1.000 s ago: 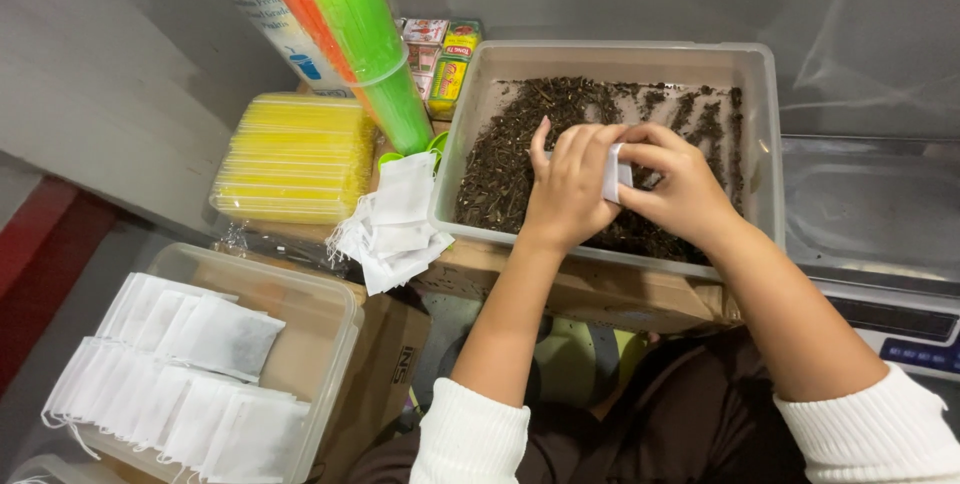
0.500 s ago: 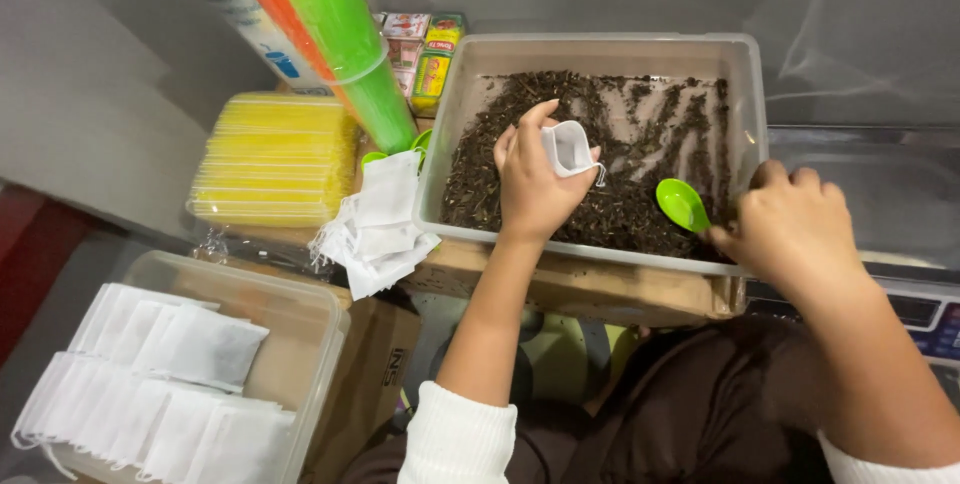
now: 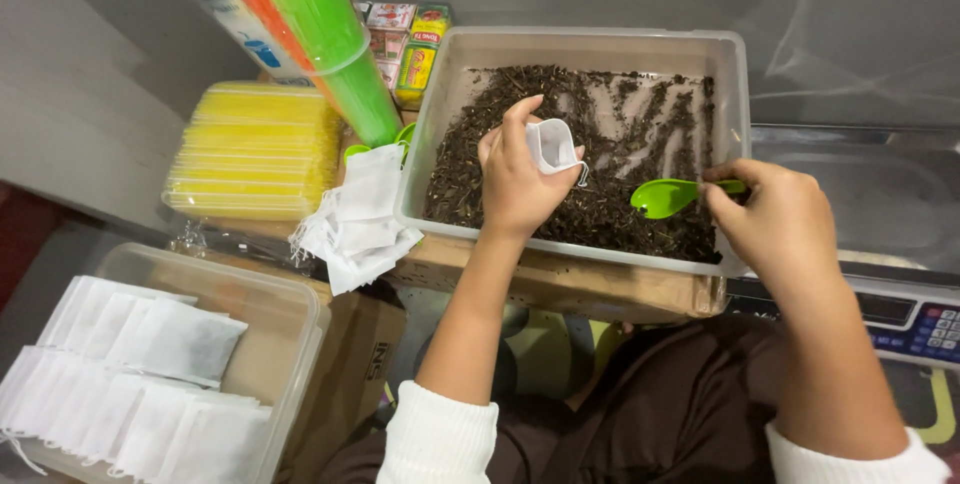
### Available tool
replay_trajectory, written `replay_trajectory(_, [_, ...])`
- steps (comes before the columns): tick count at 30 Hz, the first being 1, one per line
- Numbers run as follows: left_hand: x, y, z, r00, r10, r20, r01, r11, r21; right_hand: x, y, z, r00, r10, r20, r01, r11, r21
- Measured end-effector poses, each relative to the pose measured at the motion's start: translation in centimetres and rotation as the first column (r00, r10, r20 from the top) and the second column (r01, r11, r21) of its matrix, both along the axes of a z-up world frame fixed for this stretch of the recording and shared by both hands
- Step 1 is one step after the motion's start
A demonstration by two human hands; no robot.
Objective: The person scoops loose tea leaves from a large plastic container using a green plastic spoon and fills white tea bags. They hold each bag open with one hand while pouring the leaves with the other, then place the filled bags into a clear plastic bin.
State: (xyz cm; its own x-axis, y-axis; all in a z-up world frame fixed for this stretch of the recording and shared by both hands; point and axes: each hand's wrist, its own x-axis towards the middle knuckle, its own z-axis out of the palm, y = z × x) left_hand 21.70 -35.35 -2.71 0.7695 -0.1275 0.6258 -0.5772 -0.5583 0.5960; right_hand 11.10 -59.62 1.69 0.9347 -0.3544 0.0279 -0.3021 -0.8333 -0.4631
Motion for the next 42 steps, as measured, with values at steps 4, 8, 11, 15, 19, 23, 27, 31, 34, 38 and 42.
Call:
replay_trajectory(4, [0.2, 0.0, 0.1, 1.000, -0.009, 0.007, 0.008, 1.000, 0.018, 1.1, 0.1, -1.8, 0.980, 0.041, 0.196, -0.087, 0.968, 0.234])
replay_trajectory(8, [0.0, -0.2, 0.0, 1.000, -0.017, -0.019, 0.018, 0.998, 0.057, 1.5, -0.4, -4.3, 0.909, 0.265, 0.321, -0.259, 0.964, -0.062])
replay_trajectory(11, [-0.1, -0.2, 0.4, 0.996, -0.052, -0.078, 0.060, 0.992, 0.108, 1.5, 0.1, -4.1, 0.926, 0.237, 0.294, -0.253, 0.967, 0.017])
replay_trajectory(15, [-0.1, -0.5, 1.3, 0.956, -0.136, -0.260, 0.186, 0.967, 0.176, 1.5, 0.2, -3.8, 0.947, 0.211, 0.243, -0.241, 0.965, 0.100])
replay_trajectory(19, [-0.2, -0.5, 1.5, 0.951, -0.127, -0.283, 0.189, 0.961, 0.202, 1.8, 0.0, -4.5, 0.963, 0.132, 0.236, -0.169, 0.974, 0.147])
replay_trajectory(23, [-0.3, -0.6, 1.7, 0.940, -0.126, -0.317, 0.196, 0.960, 0.199, 1.7, -0.2, -4.8, 0.953, 0.042, 0.299, -0.133, 0.948, 0.291])
replay_trajectory(27, [-0.2, -0.6, 1.7, 0.924, -0.120, -0.364, 0.204, 0.957, 0.204, 1.9, -0.3, -4.8, 0.953, -0.030, 0.302, -0.126, 0.868, 0.481])
replay_trajectory(31, [0.1, -0.4, 0.6, 0.946, -0.137, -0.292, 0.198, 0.962, 0.188, 2.2, -1.1, -5.0, 0.940, -0.038, 0.338, -0.130, 0.878, 0.461])
replay_trajectory(34, [0.2, -0.4, 0.1, 0.971, -0.134, -0.199, 0.169, 0.970, 0.174, 2.2, -1.2, -4.6, 0.931, -0.086, 0.354, -0.145, 0.804, 0.577])
replay_trajectory(38, [0.1, -0.4, 0.7, 0.956, -0.120, -0.267, 0.173, 0.967, 0.185, 2.5, -1.5, -5.2, 0.902, -0.055, 0.429, -0.192, 0.838, 0.511])
replay_trajectory(42, [0.4, -0.3, 0.4, 0.955, -0.119, -0.271, 0.174, 0.966, 0.191, 2.7, -1.7, -5.6, 0.890, -0.082, 0.448, -0.206, 0.805, 0.556])
